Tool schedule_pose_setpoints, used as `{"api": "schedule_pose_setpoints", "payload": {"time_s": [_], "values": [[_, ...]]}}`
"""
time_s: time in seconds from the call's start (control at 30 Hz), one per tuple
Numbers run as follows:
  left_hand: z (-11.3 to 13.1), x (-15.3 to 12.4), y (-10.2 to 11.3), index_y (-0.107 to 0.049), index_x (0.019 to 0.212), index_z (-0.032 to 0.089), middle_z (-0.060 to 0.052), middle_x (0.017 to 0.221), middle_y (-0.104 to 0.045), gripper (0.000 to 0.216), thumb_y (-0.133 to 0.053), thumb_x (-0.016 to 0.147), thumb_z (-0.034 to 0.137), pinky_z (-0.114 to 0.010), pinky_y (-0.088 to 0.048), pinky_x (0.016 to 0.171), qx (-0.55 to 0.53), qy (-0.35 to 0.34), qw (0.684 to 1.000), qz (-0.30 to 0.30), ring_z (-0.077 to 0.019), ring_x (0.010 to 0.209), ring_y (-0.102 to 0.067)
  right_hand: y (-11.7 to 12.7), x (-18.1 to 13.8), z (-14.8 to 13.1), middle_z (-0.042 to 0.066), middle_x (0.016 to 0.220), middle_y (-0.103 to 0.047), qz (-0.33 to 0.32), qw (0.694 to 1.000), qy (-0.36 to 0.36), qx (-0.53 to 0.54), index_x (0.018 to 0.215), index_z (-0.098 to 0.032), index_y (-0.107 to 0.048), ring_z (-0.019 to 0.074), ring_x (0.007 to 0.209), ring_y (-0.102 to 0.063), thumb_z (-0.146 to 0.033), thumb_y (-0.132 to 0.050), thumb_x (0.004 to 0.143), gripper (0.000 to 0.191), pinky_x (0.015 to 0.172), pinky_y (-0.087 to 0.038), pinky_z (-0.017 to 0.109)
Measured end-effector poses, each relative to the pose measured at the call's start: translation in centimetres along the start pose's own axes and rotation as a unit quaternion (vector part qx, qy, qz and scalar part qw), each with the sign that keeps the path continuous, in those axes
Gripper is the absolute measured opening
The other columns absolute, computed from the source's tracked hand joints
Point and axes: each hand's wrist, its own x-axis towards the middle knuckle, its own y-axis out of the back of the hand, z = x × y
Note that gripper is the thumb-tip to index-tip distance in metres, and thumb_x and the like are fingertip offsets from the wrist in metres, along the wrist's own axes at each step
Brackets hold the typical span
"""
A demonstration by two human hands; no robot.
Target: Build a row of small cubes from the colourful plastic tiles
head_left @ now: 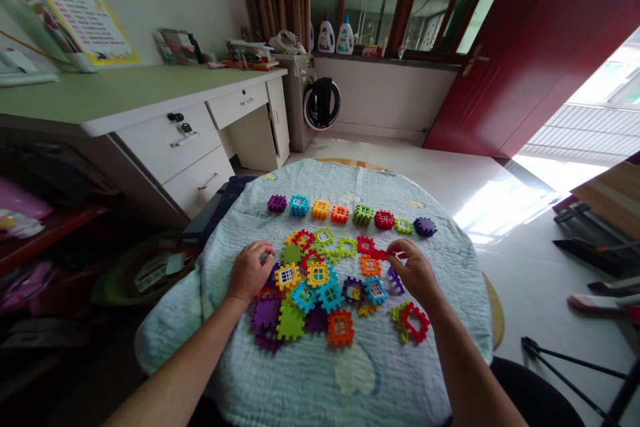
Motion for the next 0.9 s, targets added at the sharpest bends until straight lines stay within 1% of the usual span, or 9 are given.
{"api": "schedule_pose_setpoints", "payload": {"time_s": [0.07, 0.1, 0.2, 0.27, 0.43, 0.53, 0.63, 0.73, 0.9], "values": [[0.0, 0.0, 0.0, -0.063, 0.076, 0.022, -0.009, 0.098, -0.071, 0.015, -0.048, 0.077, 0.025, -0.041, -0.048, 0.099, -0.001, 0.001, 1.000, 0.000, -0.0251, 0.100, -0.064, 0.2, -0.2, -0.4, 0.005, 0.094, -0.060, -0.010, 0.999, 0.009, -0.038, 0.082, -0.022, -0.060, 0.0199, 0.089, -0.056, -0.023, -0.056, 0.081, 0.004, 0.087, -0.045, 0.036], [0.0, 0.0, 0.0, -0.063, 0.076, 0.022, -0.009, 0.098, -0.071, 0.015, -0.048, 0.077, 0.025, -0.041, -0.048, 0.099, -0.001, 0.001, 1.000, 0.001, -0.0250, 0.100, -0.064, 0.4, -0.3, -0.5, 0.006, 0.097, -0.060, -0.042, 0.997, 0.016, -0.059, 0.083, -0.022, -0.062, 0.0210, 0.093, -0.055, -0.022, -0.060, 0.079, 0.004, 0.089, -0.044, 0.038], [0.0, 0.0, 0.0, -0.062, 0.076, 0.021, -0.009, 0.098, -0.071, 0.015, -0.048, 0.078, 0.025, -0.041, -0.048, 0.098, 0.001, -0.001, 1.000, 0.002, -0.0247, 0.100, -0.063, 1.0, -0.7, -0.5, 0.005, 0.099, -0.062, -0.195, 0.977, 0.026, -0.077, 0.084, -0.021, -0.065, 0.0217, 0.095, -0.057, -0.020, -0.066, 0.073, 0.011, 0.091, -0.044, 0.037], [-0.1, 0.0, 0.0, -0.062, 0.076, 0.021, -0.009, 0.097, -0.071, 0.015, -0.048, 0.078, 0.024, -0.041, -0.048, 0.098, 0.003, -0.005, 1.000, 0.002, -0.0246, 0.099, -0.063, 1.3, -0.8, -0.2, 0.005, 0.097, -0.062, -0.249, 0.966, 0.015, -0.069, 0.086, -0.021, -0.066, 0.0206, 0.093, -0.058, -0.022, -0.065, 0.074, 0.011, 0.089, -0.044, 0.034], [-0.2, -0.1, -0.1, -0.062, 0.076, 0.020, -0.010, 0.098, -0.071, 0.014, -0.048, 0.077, 0.022, -0.041, -0.048, 0.097, 0.007, -0.012, 1.000, 0.004, -0.0243, 0.099, -0.063, 0.6, -0.9, 0.3, 0.010, 0.107, -0.062, -0.175, 0.970, -0.062, -0.155, 0.101, -0.019, -0.063, 0.0249, 0.100, -0.059, -0.040, -0.065, 0.078, 0.031, 0.087, -0.042, 0.035], [-0.1, -0.1, -0.1, -0.062, 0.076, 0.020, -0.009, 0.098, -0.071, 0.014, -0.048, 0.077, 0.022, -0.040, -0.048, 0.097, 0.007, -0.014, 1.000, 0.007, -0.0243, 0.099, -0.064, -0.2, -1.1, 0.1, 0.011, 0.100, -0.062, -0.191, 0.954, -0.101, -0.206, 0.103, -0.017, -0.062, 0.0243, 0.090, -0.059, -0.044, -0.069, 0.074, 0.040, 0.079, -0.041, 0.033], [-0.1, -0.1, -0.1, -0.062, 0.076, 0.020, -0.009, 0.097, -0.071, 0.014, -0.048, 0.078, 0.023, -0.040, -0.048, 0.097, 0.006, -0.014, 1.000, 0.009, -0.0243, 0.098, -0.064, -0.5, -1.3, -0.1, 0.009, 0.097, -0.061, -0.200, 0.953, -0.082, -0.212, 0.099, -0.017, -0.063, 0.0224, 0.090, -0.057, -0.036, -0.068, 0.073, 0.033, 0.080, -0.040, 0.031], [-0.2, -0.1, -0.1, -0.063, 0.076, 0.020, -0.009, 0.097, -0.070, 0.014, -0.048, 0.078, 0.022, -0.040, -0.048, 0.097, 0.007, -0.014, 1.000, 0.010, -0.0241, 0.098, -0.063, -0.3, -1.1, 0.0, 0.008, 0.096, -0.059, -0.181, 0.964, -0.047, -0.186, 0.097, -0.018, -0.063, 0.0227, 0.094, -0.056, -0.031, -0.066, 0.073, 0.028, 0.084, -0.041, 0.032], [-0.4, -0.1, -0.3, -0.063, 0.077, 0.020, -0.009, 0.098, -0.070, 0.014, -0.049, 0.078, 0.021, -0.041, -0.048, 0.096, 0.012, -0.015, 1.000, 0.005, -0.0245, 0.099, -0.062, -0.5, 0.6, 0.1, 0.009, 0.108, -0.057, -0.114, 0.985, -0.013, -0.131, 0.115, -0.017, -0.060, 0.0224, 0.098, -0.056, -0.025, -0.063, 0.075, 0.042, 0.090, -0.043, 0.034]]}}
